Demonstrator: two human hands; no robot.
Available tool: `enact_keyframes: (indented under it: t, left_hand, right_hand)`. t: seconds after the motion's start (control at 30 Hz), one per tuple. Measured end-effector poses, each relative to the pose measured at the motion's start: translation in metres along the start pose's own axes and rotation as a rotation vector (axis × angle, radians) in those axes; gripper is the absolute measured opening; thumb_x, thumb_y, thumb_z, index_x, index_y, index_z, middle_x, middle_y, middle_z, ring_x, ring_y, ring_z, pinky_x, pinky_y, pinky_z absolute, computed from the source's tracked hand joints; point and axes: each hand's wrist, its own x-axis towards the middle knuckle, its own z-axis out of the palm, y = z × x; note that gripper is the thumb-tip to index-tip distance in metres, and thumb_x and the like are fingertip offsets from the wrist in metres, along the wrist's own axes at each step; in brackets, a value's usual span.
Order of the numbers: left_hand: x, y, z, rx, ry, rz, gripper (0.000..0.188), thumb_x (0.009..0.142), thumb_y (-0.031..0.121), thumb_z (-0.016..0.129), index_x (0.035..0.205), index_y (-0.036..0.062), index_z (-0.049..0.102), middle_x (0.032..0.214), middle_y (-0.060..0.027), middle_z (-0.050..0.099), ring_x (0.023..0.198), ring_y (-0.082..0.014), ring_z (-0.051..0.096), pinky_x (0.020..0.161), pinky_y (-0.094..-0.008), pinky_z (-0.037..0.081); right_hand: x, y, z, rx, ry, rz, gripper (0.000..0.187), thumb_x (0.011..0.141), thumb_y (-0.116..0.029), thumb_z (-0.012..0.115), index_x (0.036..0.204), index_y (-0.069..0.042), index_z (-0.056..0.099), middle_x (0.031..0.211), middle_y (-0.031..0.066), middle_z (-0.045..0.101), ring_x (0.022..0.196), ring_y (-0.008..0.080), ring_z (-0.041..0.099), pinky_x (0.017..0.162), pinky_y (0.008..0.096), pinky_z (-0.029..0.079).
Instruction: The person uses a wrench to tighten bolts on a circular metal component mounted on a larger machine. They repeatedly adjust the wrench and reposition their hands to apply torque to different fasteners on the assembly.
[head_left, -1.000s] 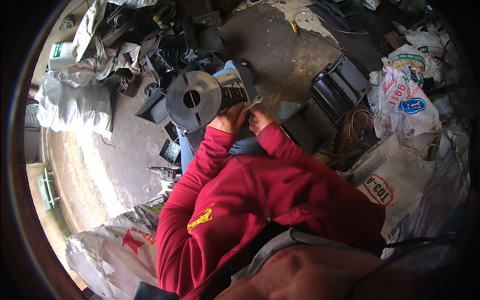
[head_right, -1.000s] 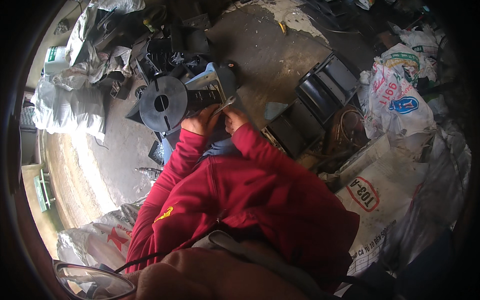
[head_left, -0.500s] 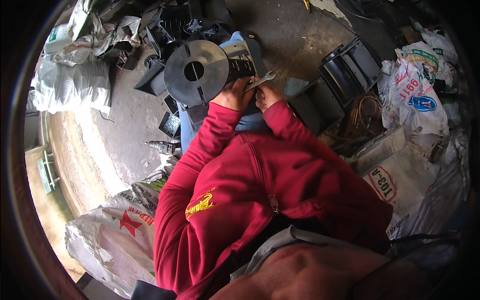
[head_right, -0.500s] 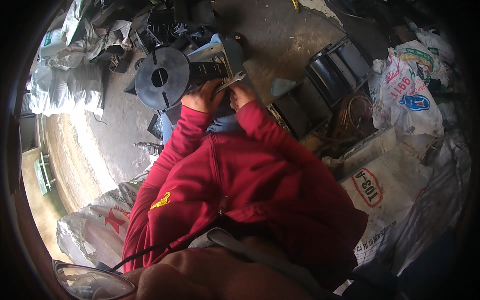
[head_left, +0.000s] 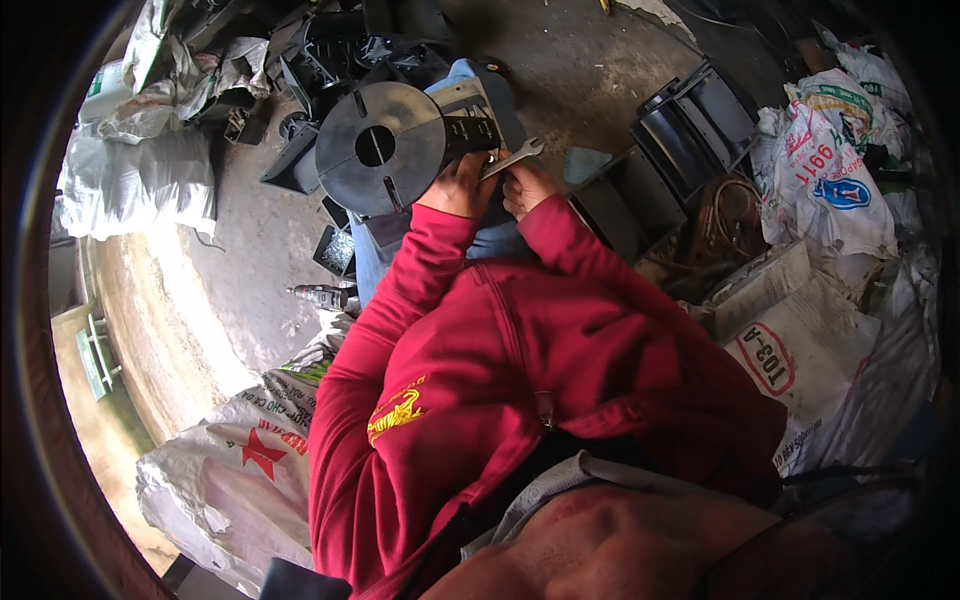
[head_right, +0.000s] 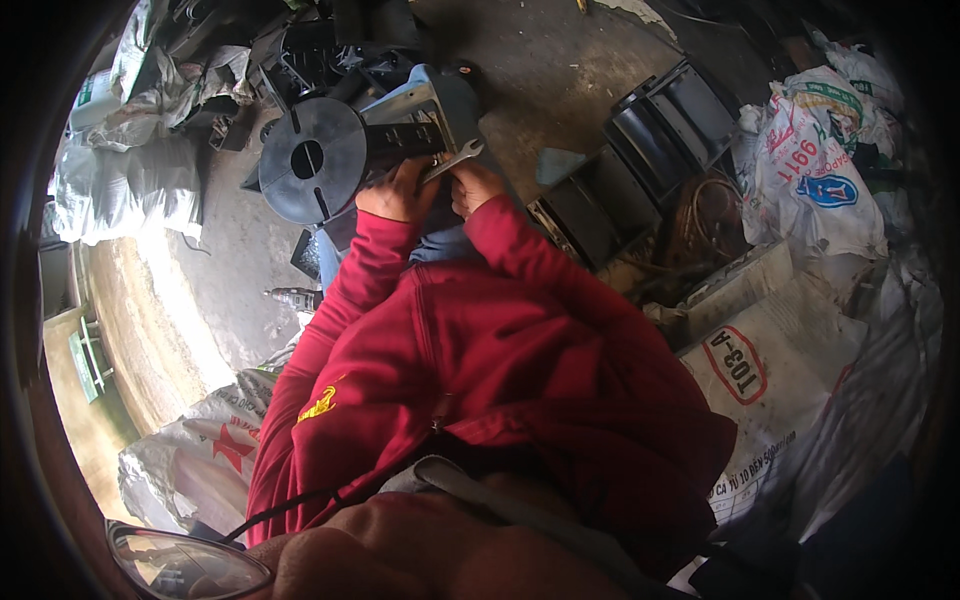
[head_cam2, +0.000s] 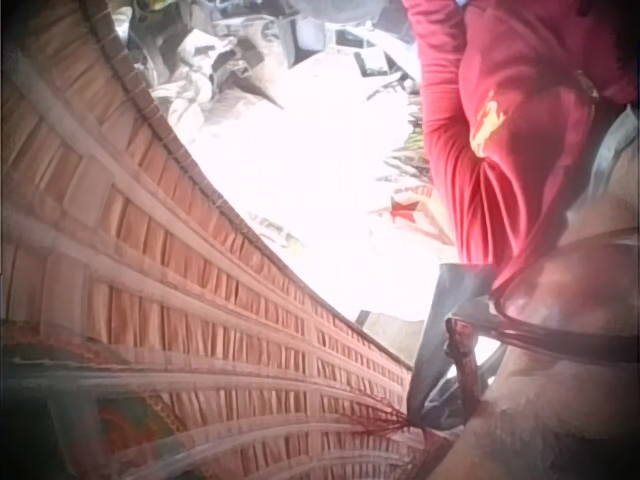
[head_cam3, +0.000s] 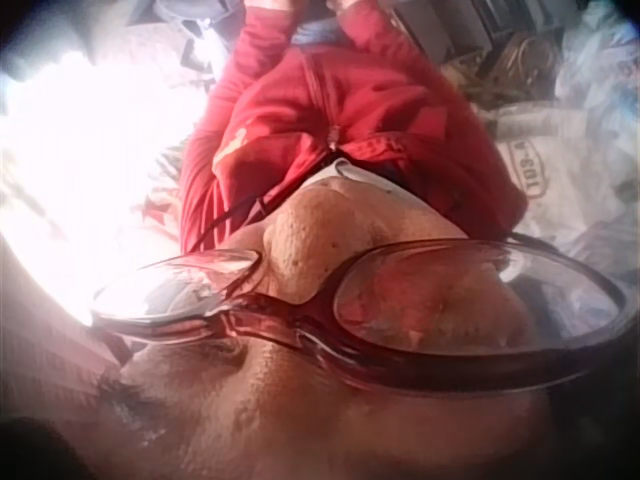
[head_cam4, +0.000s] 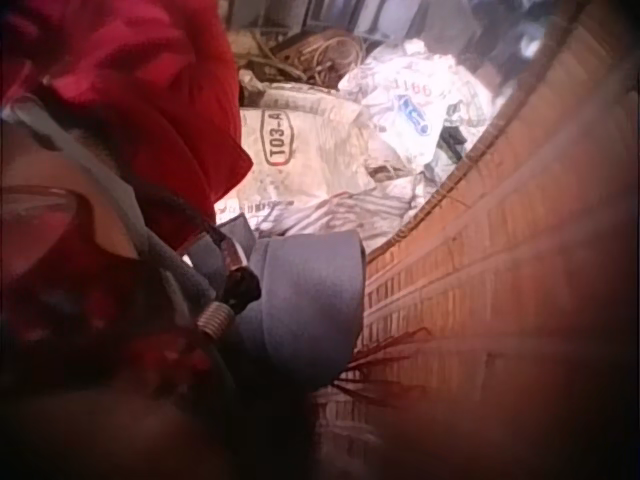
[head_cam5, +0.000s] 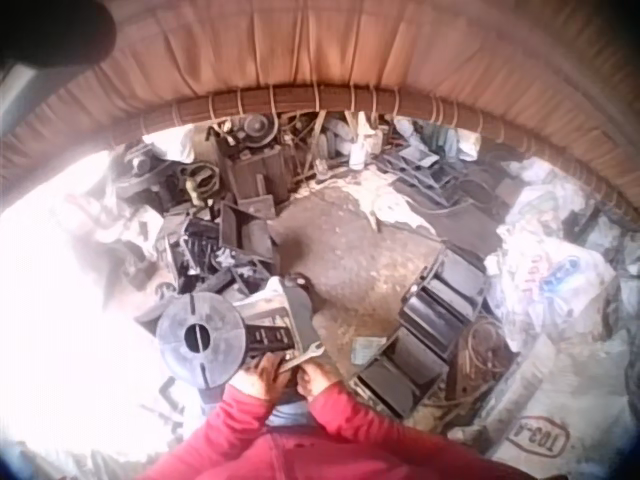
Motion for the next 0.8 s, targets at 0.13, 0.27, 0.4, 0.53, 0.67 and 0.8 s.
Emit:
enact_keyframes:
  t: [0.13, 0.27, 0.4, 0.53, 0.67, 0.8]
  left_hand:
    - [-0.002, -0.004, 0.007, -0.007, -0.005, -0.006, 0.028, 0.077, 0.027, 0.070, 0.103, 0.0177, 0.066, 0.084, -0.0072, 0.069, 0.068, -0.0259, 0.067, 0.056, -0.0350, 0.051]
    - [0.002, -0.005, 0.002, -0.077, 0.016, 0.088, 0.026, 0.078, 0.027, 0.070, 0.102, 0.0183, 0.066, 0.083, -0.0068, 0.069, 0.068, -0.0257, 0.067, 0.057, -0.0352, 0.051]
    - [0.003, 0.004, -0.003, -0.076, -0.019, -0.011, 0.026, 0.079, 0.026, 0.069, 0.103, 0.0183, 0.066, 0.085, -0.0065, 0.069, 0.070, -0.0254, 0.067, 0.059, -0.0342, 0.052]
    - [0.000, 0.000, 0.000, -0.004, -0.016, -0.027, 0.024, 0.080, 0.027, 0.068, 0.102, 0.0178, 0.067, 0.086, -0.0073, 0.069, 0.071, -0.0258, 0.068, 0.058, -0.0325, 0.052]
    - [0.002, 0.001, -0.004, -0.144, 0.053, 0.096, 0.016, 0.084, 0.023, 0.066, 0.097, 0.0144, 0.067, 0.082, -0.0078, 0.068, 0.067, -0.0267, 0.066, 0.055, -0.0335, 0.051]
    - [-0.016, -0.008, -0.033, -0.263, -0.134, -0.108, 0.015, 0.089, 0.022, 0.063, 0.094, 0.0093, 0.068, 0.078, -0.0082, 0.067, 0.060, -0.0222, 0.063, 0.054, -0.0308, 0.048]
  right_hand:
    - [-0.002, 0.000, 0.002, 0.004, 0.003, -0.026, 0.015, 0.091, -0.028, 0.060, 0.099, -0.015, 0.062, 0.056, -0.0072, 0.037, 0.041, 0.0037, 0.031, 0.036, 0.0205, 0.023]
    - [0.000, 0.000, 0.002, -0.027, 0.013, -0.011, 0.013, 0.091, -0.028, 0.061, 0.093, -0.015, 0.061, 0.055, -0.0075, 0.037, 0.040, 0.0034, 0.031, 0.036, 0.0202, 0.023]
    - [0.000, -0.002, 0.004, -0.043, 0.013, -0.023, 0.012, 0.091, -0.028, 0.061, 0.090, -0.016, 0.061, 0.055, -0.0075, 0.037, 0.039, 0.0033, 0.030, 0.035, 0.0202, 0.021]
    - [-0.001, -0.003, 0.007, -0.028, 0.023, 0.010, 0.013, 0.091, -0.028, 0.061, 0.088, -0.015, 0.060, 0.055, -0.0073, 0.037, 0.039, 0.0035, 0.030, 0.034, 0.0207, 0.021]
    - [0.004, 0.002, -0.004, -0.026, -0.030, -0.012, 0.015, 0.091, -0.030, 0.062, 0.086, -0.016, 0.059, 0.054, -0.0073, 0.036, 0.039, 0.0032, 0.030, 0.034, 0.0205, 0.021]
    - [0.001, -0.004, 0.005, -0.049, -0.038, -0.011, 0.018, 0.089, -0.032, 0.065, 0.084, -0.016, 0.058, 0.053, -0.0084, 0.035, 0.039, 0.0023, 0.029, 0.035, 0.0200, 0.022]
